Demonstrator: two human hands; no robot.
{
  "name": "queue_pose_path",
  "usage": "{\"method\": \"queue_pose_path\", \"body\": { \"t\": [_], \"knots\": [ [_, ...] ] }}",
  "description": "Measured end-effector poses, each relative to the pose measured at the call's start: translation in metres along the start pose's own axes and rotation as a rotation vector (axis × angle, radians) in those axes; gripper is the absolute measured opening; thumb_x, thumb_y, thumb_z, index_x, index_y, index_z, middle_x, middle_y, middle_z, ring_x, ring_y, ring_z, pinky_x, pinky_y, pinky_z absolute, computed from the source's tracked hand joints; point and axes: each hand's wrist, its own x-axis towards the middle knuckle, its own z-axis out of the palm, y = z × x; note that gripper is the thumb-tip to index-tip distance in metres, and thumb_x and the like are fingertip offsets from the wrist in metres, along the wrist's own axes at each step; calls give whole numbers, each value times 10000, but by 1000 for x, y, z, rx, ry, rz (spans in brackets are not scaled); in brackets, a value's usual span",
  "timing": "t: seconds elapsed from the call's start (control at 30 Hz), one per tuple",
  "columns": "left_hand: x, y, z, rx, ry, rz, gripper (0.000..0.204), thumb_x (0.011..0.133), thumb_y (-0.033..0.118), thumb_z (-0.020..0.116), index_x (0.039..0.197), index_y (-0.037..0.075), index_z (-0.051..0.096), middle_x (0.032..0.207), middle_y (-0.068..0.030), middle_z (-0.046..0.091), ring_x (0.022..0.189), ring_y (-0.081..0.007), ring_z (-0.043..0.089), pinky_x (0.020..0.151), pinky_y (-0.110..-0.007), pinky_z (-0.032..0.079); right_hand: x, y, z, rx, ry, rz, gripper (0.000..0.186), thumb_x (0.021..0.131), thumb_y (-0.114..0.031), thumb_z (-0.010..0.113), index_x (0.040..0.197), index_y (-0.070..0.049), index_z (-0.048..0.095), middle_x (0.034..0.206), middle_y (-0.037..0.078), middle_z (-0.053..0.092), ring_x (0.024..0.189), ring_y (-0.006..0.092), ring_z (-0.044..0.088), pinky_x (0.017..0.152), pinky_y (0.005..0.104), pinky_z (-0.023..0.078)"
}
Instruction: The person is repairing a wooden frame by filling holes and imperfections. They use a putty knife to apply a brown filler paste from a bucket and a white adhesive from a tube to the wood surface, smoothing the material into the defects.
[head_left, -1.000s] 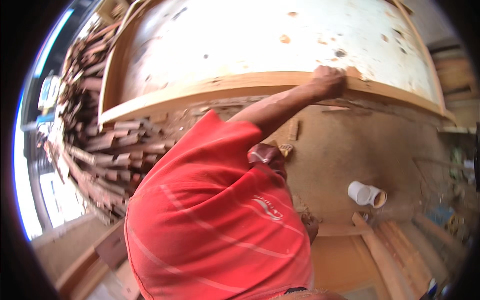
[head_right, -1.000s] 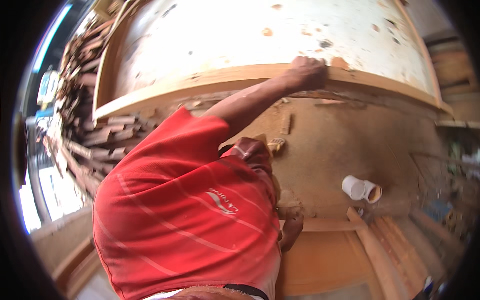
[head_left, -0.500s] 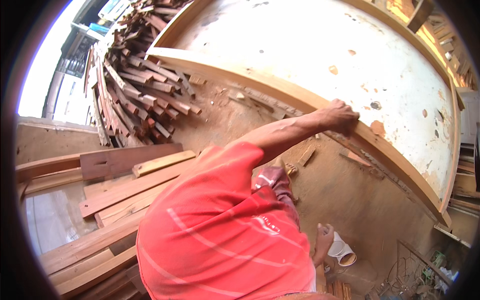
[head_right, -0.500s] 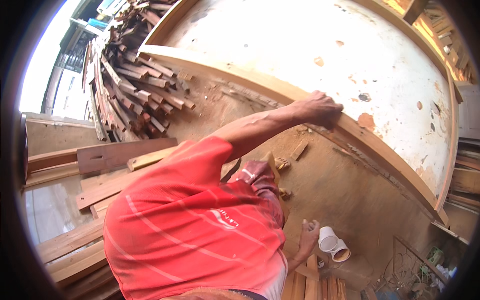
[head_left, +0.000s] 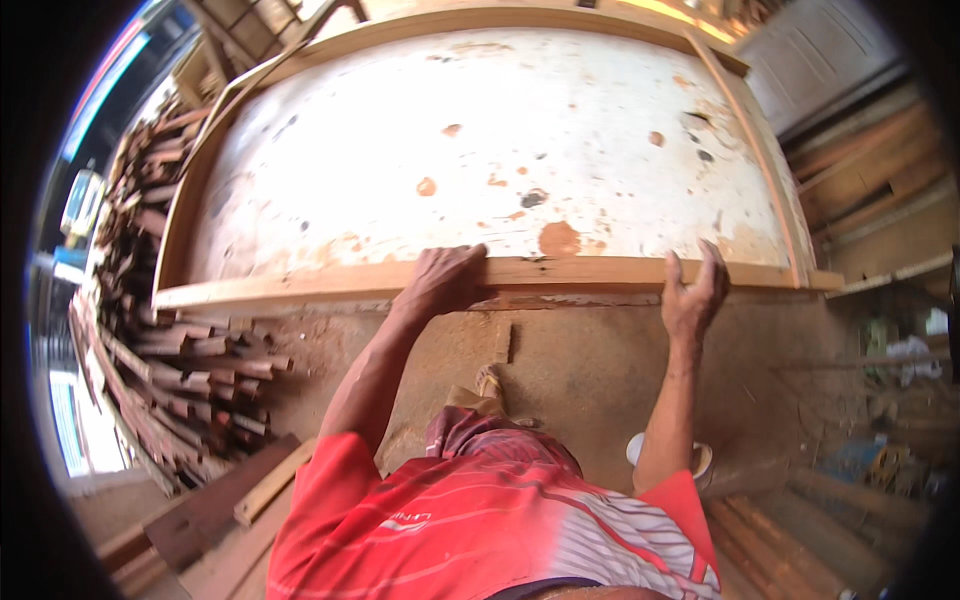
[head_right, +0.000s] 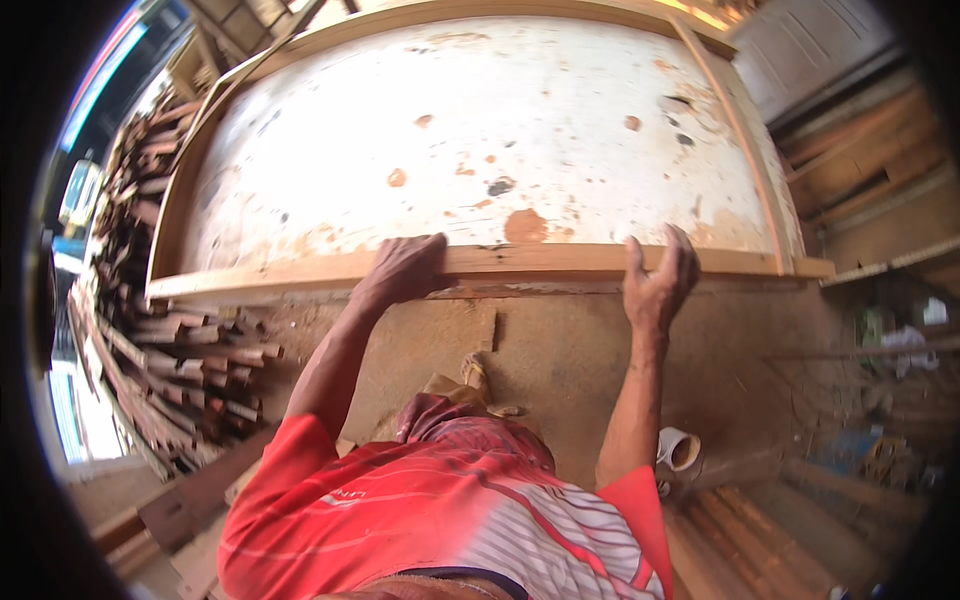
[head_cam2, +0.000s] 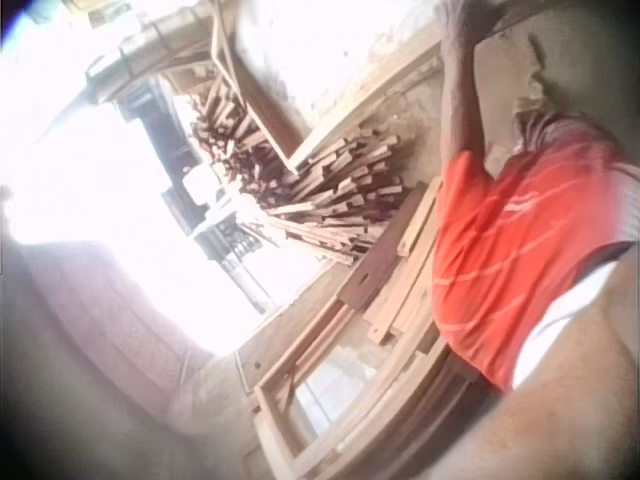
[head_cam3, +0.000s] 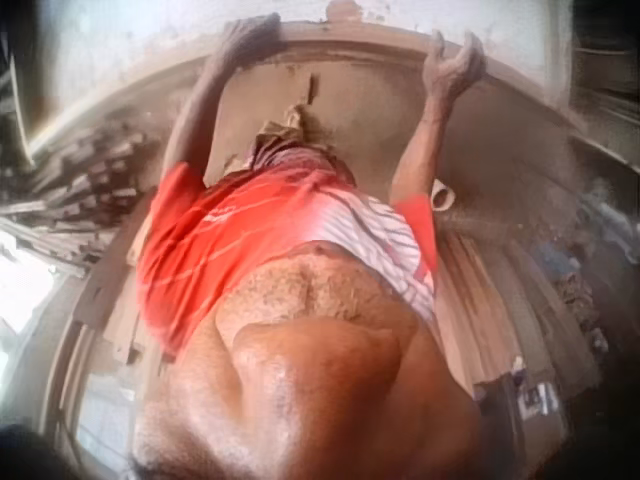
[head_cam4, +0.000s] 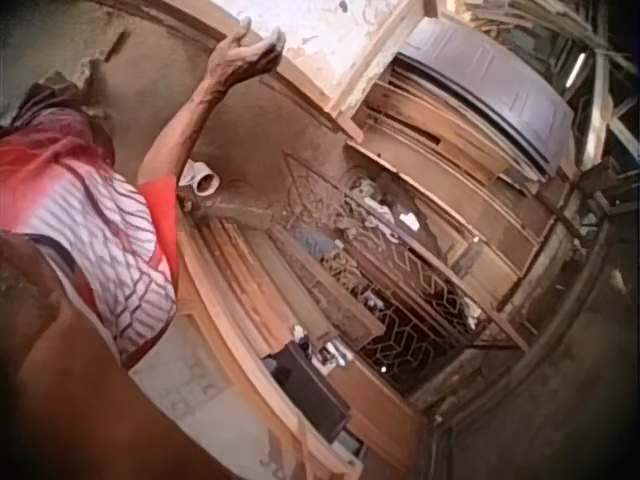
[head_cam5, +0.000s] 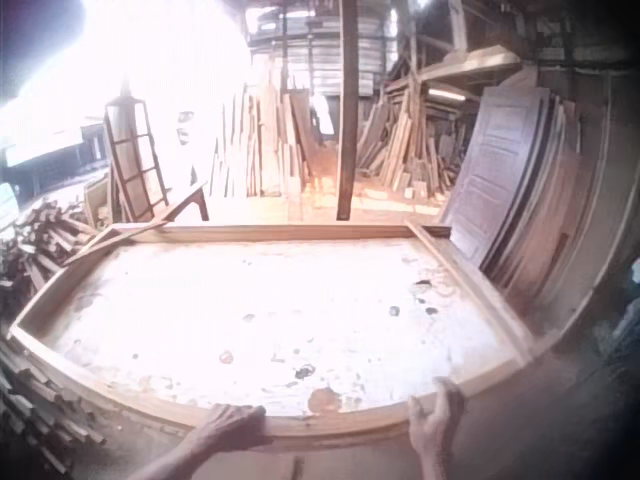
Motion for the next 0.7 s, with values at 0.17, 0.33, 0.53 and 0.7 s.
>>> {"method": "queue_pose_path", "body": {
  "t": [0.17, 0.33, 0.53, 0.7],
  "knots": [
    [-6, 18, 15, -22, 46, 44, 523, 787, 455, 878, 1012, 66, 612, 841, -148, 710, 821, -357, 709, 715, -479, 523, -22, 37, 33, -60, -149, 85, 582, 958, -597, 636, 828, -39, 732, 871, 143, 734, 926, 330, 661, 1006, 494, 404],
    [-8, 14, 9, -66, 95, -16, 523, 771, 436, 893, 1085, 90, 659, 872, -135, 724, 836, -346, 713, 725, -476, 527, 3, 20, 44, -30, -104, 15, 524, 983, -527, 638, 715, -78, 616, 752, 118, 640, 840, 294, 608, 963, 462, 399],
    [-3, 4, 10, -37, 114, 14, 538, 771, 424, 885, 1144, 107, 664, 908, -144, 731, 912, -374, 709, 790, -510, 515, -8, 21, 33, -71, -172, 3, 400, 978, -406, 679, 798, -49, 653, 826, 126, 670, 923, 336, 619, 1012, 514, 403],
    [-6, 7, -1, -37, 89, 8, 544, 769, 432, 888, 1150, 113, 667, 922, -134, 733, 938, -371, 709, 820, -507, 510, -1, 14, 24, -38, -273, 33, 358, 962, -386, 699, 871, -42, 660, 910, 145, 686, 980, 342, 625, 1044, 520, 406]
  ]
}}
